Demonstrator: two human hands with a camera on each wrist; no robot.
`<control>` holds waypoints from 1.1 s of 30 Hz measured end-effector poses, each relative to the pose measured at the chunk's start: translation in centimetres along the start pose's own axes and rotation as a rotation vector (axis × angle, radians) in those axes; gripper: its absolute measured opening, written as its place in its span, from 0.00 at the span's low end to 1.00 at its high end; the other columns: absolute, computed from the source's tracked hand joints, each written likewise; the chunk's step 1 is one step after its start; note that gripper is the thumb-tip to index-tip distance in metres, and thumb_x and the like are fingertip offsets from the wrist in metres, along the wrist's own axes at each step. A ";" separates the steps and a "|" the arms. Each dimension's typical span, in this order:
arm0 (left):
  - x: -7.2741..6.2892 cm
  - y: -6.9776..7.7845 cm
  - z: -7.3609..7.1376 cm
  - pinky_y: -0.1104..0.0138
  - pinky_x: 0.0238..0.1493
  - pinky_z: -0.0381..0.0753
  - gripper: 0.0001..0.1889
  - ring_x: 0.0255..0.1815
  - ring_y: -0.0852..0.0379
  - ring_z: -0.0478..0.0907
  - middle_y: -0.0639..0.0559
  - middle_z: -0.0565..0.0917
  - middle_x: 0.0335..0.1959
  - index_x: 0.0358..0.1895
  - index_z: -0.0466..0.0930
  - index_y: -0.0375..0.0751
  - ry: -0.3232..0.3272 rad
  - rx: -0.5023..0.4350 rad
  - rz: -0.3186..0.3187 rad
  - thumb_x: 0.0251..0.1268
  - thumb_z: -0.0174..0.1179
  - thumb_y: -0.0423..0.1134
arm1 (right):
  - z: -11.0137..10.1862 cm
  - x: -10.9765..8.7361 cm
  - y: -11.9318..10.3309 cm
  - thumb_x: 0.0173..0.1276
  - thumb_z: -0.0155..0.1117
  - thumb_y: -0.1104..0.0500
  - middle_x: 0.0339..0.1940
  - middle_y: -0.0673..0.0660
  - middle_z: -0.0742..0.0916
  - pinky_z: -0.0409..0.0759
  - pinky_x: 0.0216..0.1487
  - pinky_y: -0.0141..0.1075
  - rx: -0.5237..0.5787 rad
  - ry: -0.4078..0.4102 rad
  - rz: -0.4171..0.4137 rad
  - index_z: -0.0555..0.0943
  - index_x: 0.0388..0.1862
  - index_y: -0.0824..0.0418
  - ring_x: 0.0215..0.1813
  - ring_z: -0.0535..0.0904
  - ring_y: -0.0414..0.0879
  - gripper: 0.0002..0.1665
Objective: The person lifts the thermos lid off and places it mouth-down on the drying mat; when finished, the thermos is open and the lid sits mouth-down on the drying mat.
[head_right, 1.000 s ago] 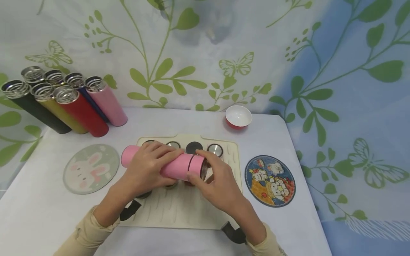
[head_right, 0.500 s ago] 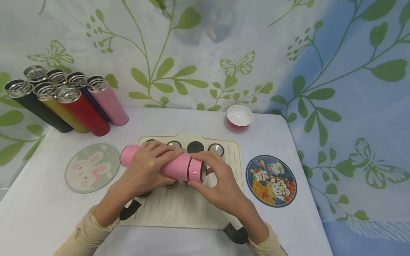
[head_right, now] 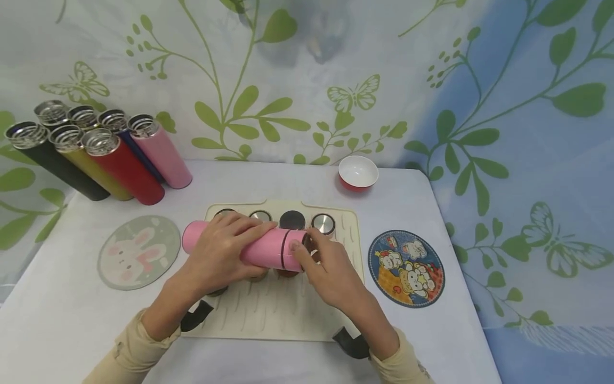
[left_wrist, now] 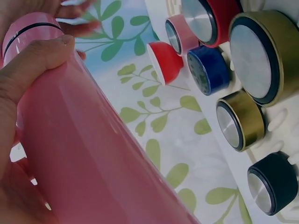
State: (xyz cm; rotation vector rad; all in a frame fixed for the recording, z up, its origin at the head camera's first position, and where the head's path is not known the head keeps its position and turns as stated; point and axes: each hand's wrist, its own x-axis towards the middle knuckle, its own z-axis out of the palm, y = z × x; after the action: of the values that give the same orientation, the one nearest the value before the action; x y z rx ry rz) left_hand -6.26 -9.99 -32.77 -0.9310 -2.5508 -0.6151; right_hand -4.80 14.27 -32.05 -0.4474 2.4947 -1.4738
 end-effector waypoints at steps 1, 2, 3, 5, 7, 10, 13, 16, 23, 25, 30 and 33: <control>0.0 0.0 0.0 0.52 0.50 0.74 0.40 0.49 0.49 0.76 0.51 0.84 0.47 0.61 0.82 0.50 -0.003 0.006 0.002 0.35 0.82 0.49 | 0.0 0.1 0.0 0.78 0.54 0.46 0.44 0.57 0.85 0.84 0.27 0.40 0.025 -0.022 0.041 0.74 0.61 0.57 0.32 0.84 0.46 0.22; 0.0 0.0 0.1 0.52 0.50 0.74 0.39 0.49 0.49 0.76 0.51 0.84 0.47 0.61 0.82 0.50 -0.006 0.013 0.004 0.35 0.82 0.49 | 0.0 0.1 -0.1 0.78 0.55 0.46 0.43 0.58 0.85 0.84 0.26 0.41 0.051 -0.040 0.068 0.74 0.60 0.58 0.30 0.85 0.48 0.22; 0.0 0.0 0.1 0.52 0.50 0.73 0.39 0.49 0.49 0.76 0.51 0.84 0.47 0.61 0.82 0.50 -0.010 0.018 0.005 0.36 0.82 0.49 | 0.0 0.1 -0.1 0.76 0.58 0.46 0.42 0.59 0.85 0.84 0.26 0.42 0.074 -0.055 0.083 0.74 0.59 0.58 0.31 0.85 0.49 0.22; -0.1 -0.1 0.2 0.51 0.51 0.73 0.39 0.49 0.48 0.76 0.50 0.85 0.47 0.61 0.82 0.50 -0.013 0.018 0.003 0.36 0.82 0.49 | -0.1 0.0 -0.2 0.73 0.64 0.47 0.43 0.57 0.84 0.85 0.27 0.42 0.093 -0.066 0.076 0.74 0.61 0.56 0.33 0.84 0.50 0.24; -0.2 -0.1 0.2 0.51 0.51 0.73 0.39 0.49 0.48 0.76 0.49 0.85 0.47 0.61 0.83 0.50 -0.009 0.014 -0.002 0.35 0.82 0.49 | -0.3 -0.1 -0.1 0.68 0.70 0.50 0.45 0.55 0.83 0.85 0.29 0.40 0.075 -0.062 0.004 0.74 0.64 0.52 0.37 0.83 0.48 0.28; -0.4 -0.3 0.2 0.50 0.51 0.73 0.40 0.48 0.48 0.76 0.49 0.85 0.46 0.61 0.83 0.50 -0.003 0.004 -0.010 0.34 0.82 0.49 | -0.4 -0.2 0.1 0.62 0.76 0.56 0.51 0.50 0.82 0.85 0.34 0.38 0.017 -0.030 -0.164 0.74 0.67 0.48 0.45 0.79 0.46 0.35; -0.5 -0.3 0.2 0.50 0.50 0.73 0.40 0.47 0.49 0.76 0.49 0.85 0.46 0.60 0.83 0.49 -0.004 -0.012 -0.014 0.34 0.82 0.49 | -0.4 -0.3 0.3 0.56 0.79 0.62 0.57 0.47 0.79 0.84 0.40 0.38 -0.031 0.009 -0.298 0.76 0.66 0.47 0.53 0.75 0.45 0.39; -0.6 -0.2 0.3 0.50 0.50 0.73 0.40 0.48 0.49 0.77 0.50 0.85 0.47 0.61 0.82 0.50 -0.014 -0.029 -0.017 0.34 0.83 0.49 | -0.4 -0.3 0.4 0.52 0.81 0.63 0.61 0.47 0.78 0.83 0.44 0.39 -0.042 0.039 -0.339 0.76 0.67 0.47 0.59 0.74 0.44 0.42; -0.2 0.1 0.4 0.50 0.49 0.74 0.40 0.50 0.49 0.77 0.51 0.85 0.48 0.62 0.82 0.51 -0.028 -0.018 -0.023 0.35 0.83 0.50 | -0.1 -0.4 0.3 0.66 0.71 0.49 0.63 0.57 0.79 0.85 0.35 0.40 0.006 0.022 -0.090 0.66 0.74 0.50 0.52 0.82 0.48 0.40; -0.1 0.2 0.6 0.50 0.48 0.74 0.40 0.50 0.50 0.77 0.51 0.85 0.48 0.61 0.82 0.51 -0.035 -0.010 -0.022 0.36 0.83 0.50 | 0.1 -0.3 0.2 0.70 0.66 0.47 0.59 0.58 0.81 0.85 0.30 0.41 0.033 0.012 0.027 0.68 0.72 0.50 0.46 0.83 0.51 0.34; -0.1 0.2 0.7 0.51 0.48 0.74 0.40 0.50 0.50 0.76 0.51 0.85 0.48 0.62 0.82 0.51 -0.045 -0.006 -0.021 0.35 0.83 0.50 | 0.4 -0.1 -0.1 0.66 0.71 0.45 0.46 0.53 0.84 0.84 0.26 0.41 0.046 0.038 0.072 0.77 0.61 0.47 0.39 0.82 0.50 0.27; -0.2 0.1 0.6 0.50 0.49 0.74 0.40 0.50 0.50 0.76 0.51 0.85 0.48 0.62 0.82 0.50 -0.038 -0.018 -0.023 0.35 0.83 0.50 | 0.3 -0.2 -0.1 0.62 0.75 0.50 0.46 0.48 0.83 0.83 0.30 0.38 0.010 0.064 -0.052 0.77 0.61 0.47 0.40 0.80 0.46 0.29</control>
State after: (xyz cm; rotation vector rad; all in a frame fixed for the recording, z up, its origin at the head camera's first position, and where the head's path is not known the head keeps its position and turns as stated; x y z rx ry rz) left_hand -6.18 -9.74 -33.34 -0.9297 -2.5972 -0.6337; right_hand -4.49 14.06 -32.06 -0.4735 2.5419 -1.5429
